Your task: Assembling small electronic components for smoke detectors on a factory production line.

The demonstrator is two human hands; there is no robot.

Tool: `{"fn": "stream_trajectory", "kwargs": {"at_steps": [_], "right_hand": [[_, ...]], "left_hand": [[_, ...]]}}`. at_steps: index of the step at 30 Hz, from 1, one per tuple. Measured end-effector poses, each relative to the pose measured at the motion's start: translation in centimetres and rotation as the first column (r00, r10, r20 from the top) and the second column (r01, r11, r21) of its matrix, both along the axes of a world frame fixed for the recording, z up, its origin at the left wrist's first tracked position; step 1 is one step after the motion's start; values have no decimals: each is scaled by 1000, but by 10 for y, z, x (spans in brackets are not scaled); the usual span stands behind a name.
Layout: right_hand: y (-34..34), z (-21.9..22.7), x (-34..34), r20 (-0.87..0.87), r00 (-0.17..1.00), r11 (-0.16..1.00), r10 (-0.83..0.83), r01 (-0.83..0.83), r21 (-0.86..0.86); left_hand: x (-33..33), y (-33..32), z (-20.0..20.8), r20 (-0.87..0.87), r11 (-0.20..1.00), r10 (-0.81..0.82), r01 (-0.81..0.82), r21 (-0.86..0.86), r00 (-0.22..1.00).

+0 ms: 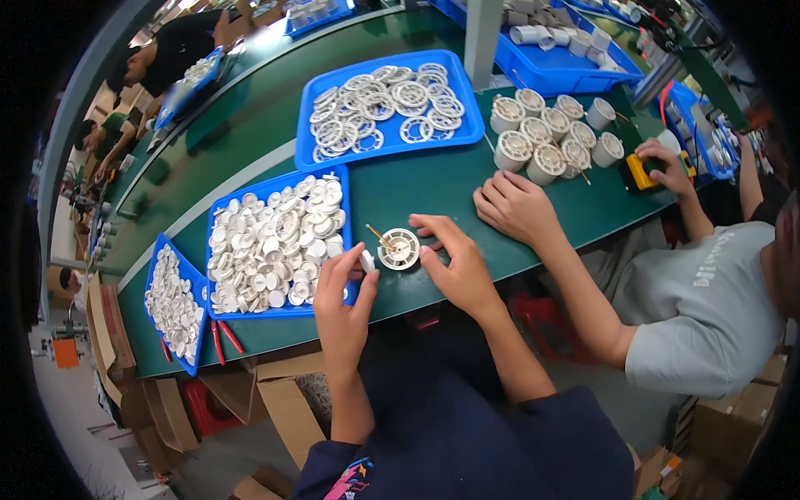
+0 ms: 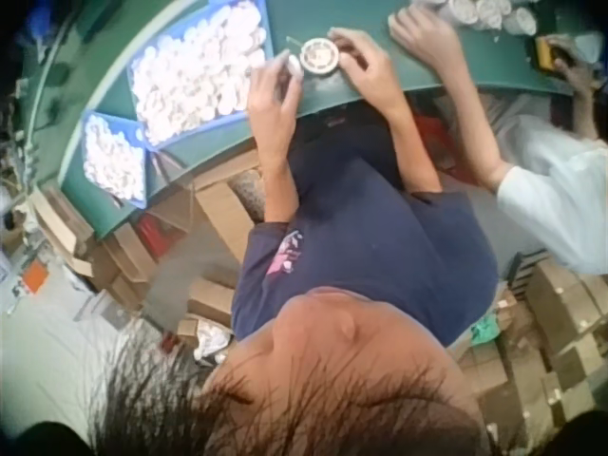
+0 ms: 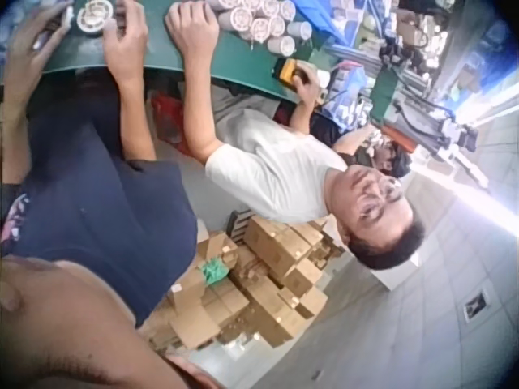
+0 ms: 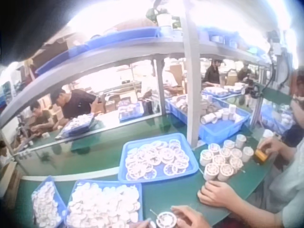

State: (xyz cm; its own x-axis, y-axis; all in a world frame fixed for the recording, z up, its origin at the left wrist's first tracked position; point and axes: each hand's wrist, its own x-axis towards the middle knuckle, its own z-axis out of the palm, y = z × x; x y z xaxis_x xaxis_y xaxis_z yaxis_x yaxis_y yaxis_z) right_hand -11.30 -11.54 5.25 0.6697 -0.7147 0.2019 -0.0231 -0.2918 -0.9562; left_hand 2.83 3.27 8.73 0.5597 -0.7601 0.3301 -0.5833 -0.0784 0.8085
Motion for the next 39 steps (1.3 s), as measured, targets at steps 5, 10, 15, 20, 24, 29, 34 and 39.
{"fn": "stream_trajectory", "kwargs": {"at_steps": [5, 10, 15, 20, 24, 29, 34, 39], "right_hand": [[3, 5, -3, -28, 999, 960, 27, -34, -279], [-21, 19, 21, -29, 993, 992, 115, -113, 55], [-23, -5, 27, -46, 997, 995, 62, -66, -78], [-11, -4, 17, 16, 992, 948, -129, 118, 297], [-28, 1, 11, -104, 995, 984, 6, 13, 180], [-41, 6, 18, -60, 997, 968, 46, -29, 251], [-51, 0, 25, -146, 989, 992, -4, 23, 126], [-56, -10, 33, -235, 971, 996, -37, 54, 65]], "left_hand": [[1, -18, 8, 43, 1000, -10, 9, 29, 999], [-23, -10, -6, -447, 994, 94, -110, -11, 889], [-68, -42, -39, -704, 901, 80, -353, -252, 706], [-70, -90, -50, -665, 883, 99, -374, -285, 740], [-66, -94, -57, -641, 888, 123, -372, -270, 757], [-61, -92, -62, -542, 921, 116, -295, -256, 832], [-63, -86, -57, -613, 932, 72, -273, -240, 786], [-60, -84, -60, -629, 924, 55, -279, -262, 775]]}}
